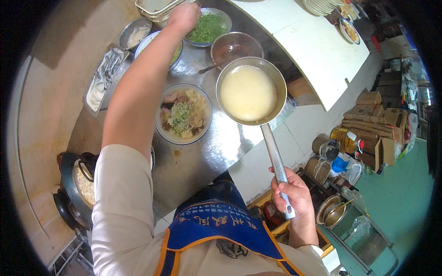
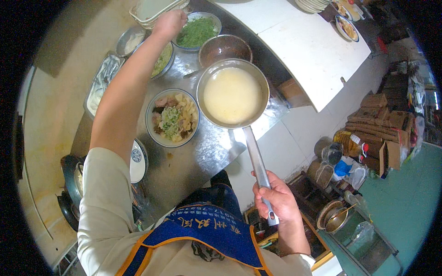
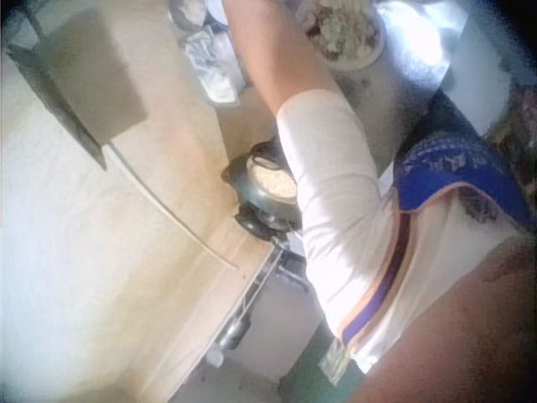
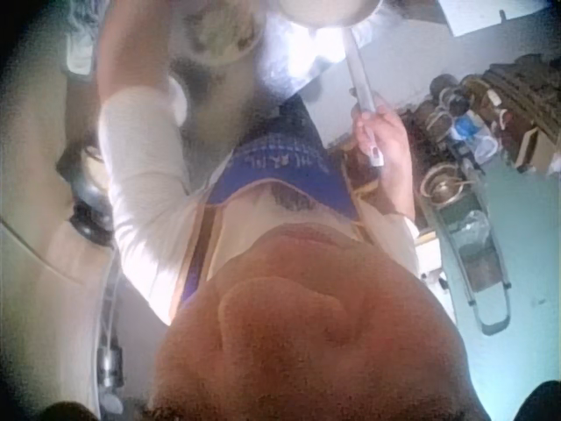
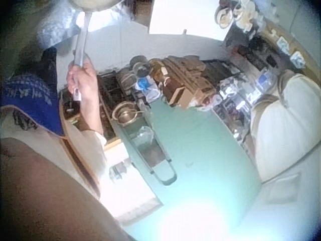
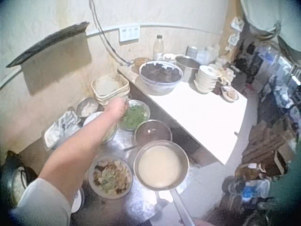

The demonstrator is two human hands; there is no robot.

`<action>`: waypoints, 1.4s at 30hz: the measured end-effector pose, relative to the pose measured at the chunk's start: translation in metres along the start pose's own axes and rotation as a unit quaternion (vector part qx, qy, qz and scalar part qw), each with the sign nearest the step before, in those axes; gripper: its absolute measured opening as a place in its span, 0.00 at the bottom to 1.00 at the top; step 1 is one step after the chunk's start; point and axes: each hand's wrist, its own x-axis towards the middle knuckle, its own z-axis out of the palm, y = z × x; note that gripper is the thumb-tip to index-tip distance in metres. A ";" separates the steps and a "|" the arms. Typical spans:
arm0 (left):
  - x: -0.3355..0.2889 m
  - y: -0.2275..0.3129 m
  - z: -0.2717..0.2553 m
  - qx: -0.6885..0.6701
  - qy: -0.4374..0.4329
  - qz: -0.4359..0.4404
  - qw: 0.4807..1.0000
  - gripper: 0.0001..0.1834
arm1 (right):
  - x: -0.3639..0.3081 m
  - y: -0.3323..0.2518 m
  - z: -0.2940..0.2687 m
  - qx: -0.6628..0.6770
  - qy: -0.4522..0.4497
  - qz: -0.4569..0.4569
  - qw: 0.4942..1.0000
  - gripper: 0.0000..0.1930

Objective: The person assembles a bowl of noodle soup by scooping cooked noodles and broth from a wok into a bowl, then adding chopped green onions, a dark sauce, and other toppings. The person repeats this process to prepare multiple bowls.

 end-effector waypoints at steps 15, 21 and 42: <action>-0.166 -0.063 -0.039 -0.185 0.236 -0.032 0.953 0.15 | 0.014 0.017 0.021 -0.072 0.014 -0.004 0.997 0.28; -0.433 -0.056 -0.063 -0.292 0.267 -0.263 0.880 0.13 | 0.028 0.028 0.037 -0.148 0.026 -0.018 0.988 0.25; -0.719 -0.027 -0.016 -0.234 0.083 -0.466 0.849 0.10 | 0.055 0.049 0.071 -0.332 0.047 -0.012 0.942 0.06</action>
